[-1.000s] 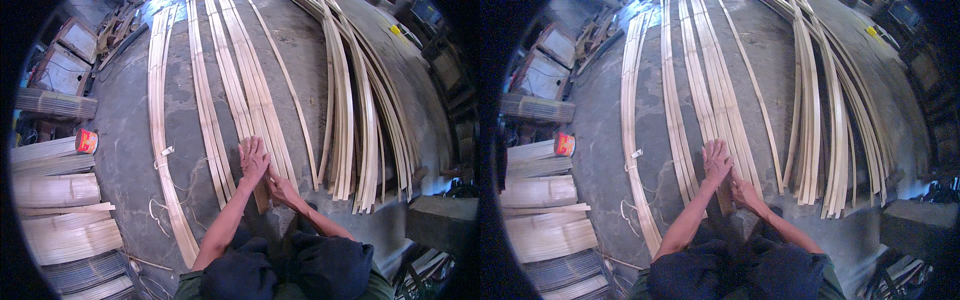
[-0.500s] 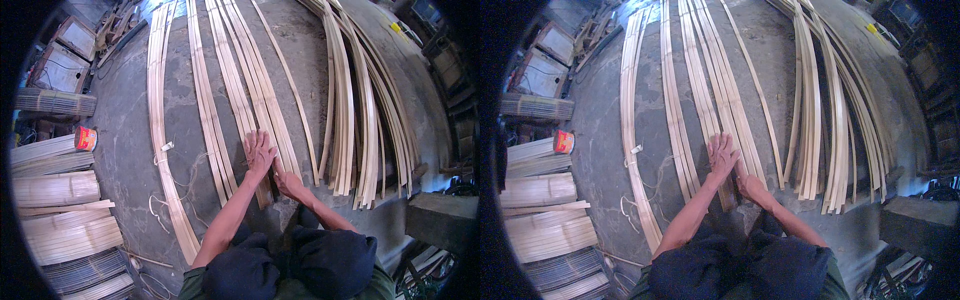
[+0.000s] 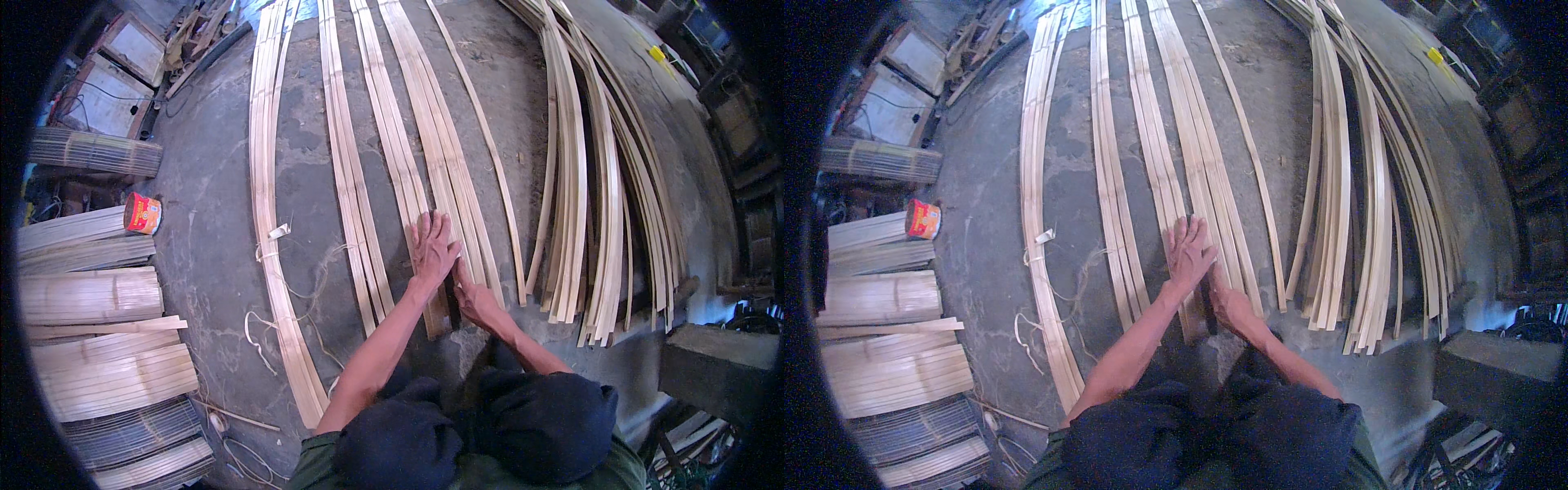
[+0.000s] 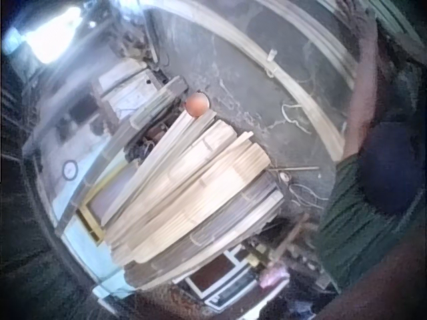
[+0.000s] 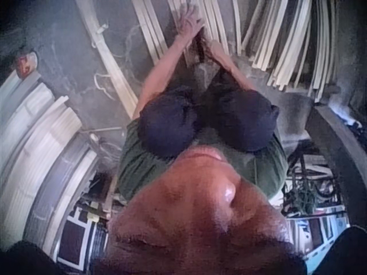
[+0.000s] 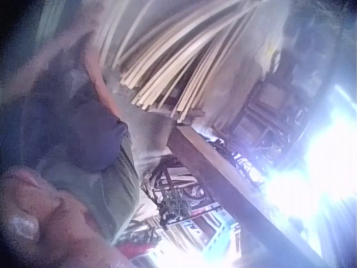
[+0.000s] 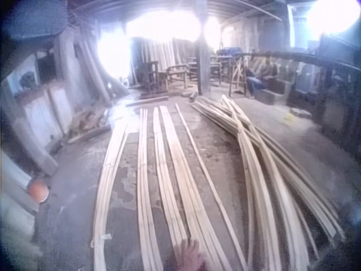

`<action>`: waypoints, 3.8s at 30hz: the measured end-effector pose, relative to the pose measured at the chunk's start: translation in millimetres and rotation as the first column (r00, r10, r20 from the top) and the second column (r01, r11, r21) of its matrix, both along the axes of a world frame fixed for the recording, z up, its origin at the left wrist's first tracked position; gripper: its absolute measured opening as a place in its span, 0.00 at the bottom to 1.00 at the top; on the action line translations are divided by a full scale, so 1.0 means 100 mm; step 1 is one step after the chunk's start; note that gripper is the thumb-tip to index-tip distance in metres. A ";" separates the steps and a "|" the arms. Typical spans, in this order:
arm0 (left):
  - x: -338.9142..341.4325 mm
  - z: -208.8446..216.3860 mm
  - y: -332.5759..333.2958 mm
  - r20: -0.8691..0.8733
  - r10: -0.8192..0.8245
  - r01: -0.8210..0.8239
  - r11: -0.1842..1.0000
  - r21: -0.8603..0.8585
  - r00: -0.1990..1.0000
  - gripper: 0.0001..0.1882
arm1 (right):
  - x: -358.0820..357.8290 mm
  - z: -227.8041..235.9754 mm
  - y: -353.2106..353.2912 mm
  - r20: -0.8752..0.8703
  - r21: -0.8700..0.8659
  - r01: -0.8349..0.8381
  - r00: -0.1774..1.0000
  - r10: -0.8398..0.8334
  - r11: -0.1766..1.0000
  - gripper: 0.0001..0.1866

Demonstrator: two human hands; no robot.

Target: The person sits on the floor and repeatedly picks up thin wooden strips, aligns them side-by-side, and places them into a growing stack. The hands move the strips back and forth to ensure they are straight and flush with the others.

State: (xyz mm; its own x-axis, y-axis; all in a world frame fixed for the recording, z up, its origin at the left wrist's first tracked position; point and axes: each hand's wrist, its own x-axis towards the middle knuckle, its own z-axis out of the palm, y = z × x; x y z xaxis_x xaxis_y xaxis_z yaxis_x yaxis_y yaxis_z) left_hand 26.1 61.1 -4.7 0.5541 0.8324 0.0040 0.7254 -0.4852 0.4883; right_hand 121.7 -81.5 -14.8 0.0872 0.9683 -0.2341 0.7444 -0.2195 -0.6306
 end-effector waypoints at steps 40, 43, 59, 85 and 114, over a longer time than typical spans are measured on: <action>0.23 0.06 -0.34 -0.066 -0.121 0.131 0.974 0.183 0.990 0.36 | 0.99 0.22 -0.07 0.311 0.189 0.246 0.903 -0.295 0.951 0.26; 0.29 0.10 -0.50 -0.034 -0.218 0.220 0.962 0.160 0.975 0.37 | 0.91 0.38 -0.01 0.229 0.154 0.313 0.911 -0.342 0.937 0.27; 0.23 0.00 -0.59 -0.145 -0.316 0.341 0.919 0.200 0.938 0.35 | 0.55 0.27 -0.05 -0.238 0.155 0.551 0.826 -0.511 0.820 0.21; -0.31 0.02 -0.14 -0.002 0.033 -0.032 0.982 0.185 0.999 0.32 | -0.15 0.40 0.08 -0.620 0.035 0.549 0.667 -0.413 0.835 0.26; -0.61 -0.13 -0.11 -0.050 -0.040 0.048 0.983 0.176 0.998 0.29 | -0.28 0.24 0.06 -0.253 0.032 0.154 0.957 -0.141 0.988 0.26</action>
State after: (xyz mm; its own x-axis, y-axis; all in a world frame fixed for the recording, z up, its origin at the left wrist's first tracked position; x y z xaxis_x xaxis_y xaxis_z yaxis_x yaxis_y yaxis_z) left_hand -34.8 50.2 -18.1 0.5929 0.7959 0.1227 0.7213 -0.5926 0.3585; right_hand 93.7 -75.4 8.8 0.1750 0.9603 -0.2175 0.5241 -0.2778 -0.8050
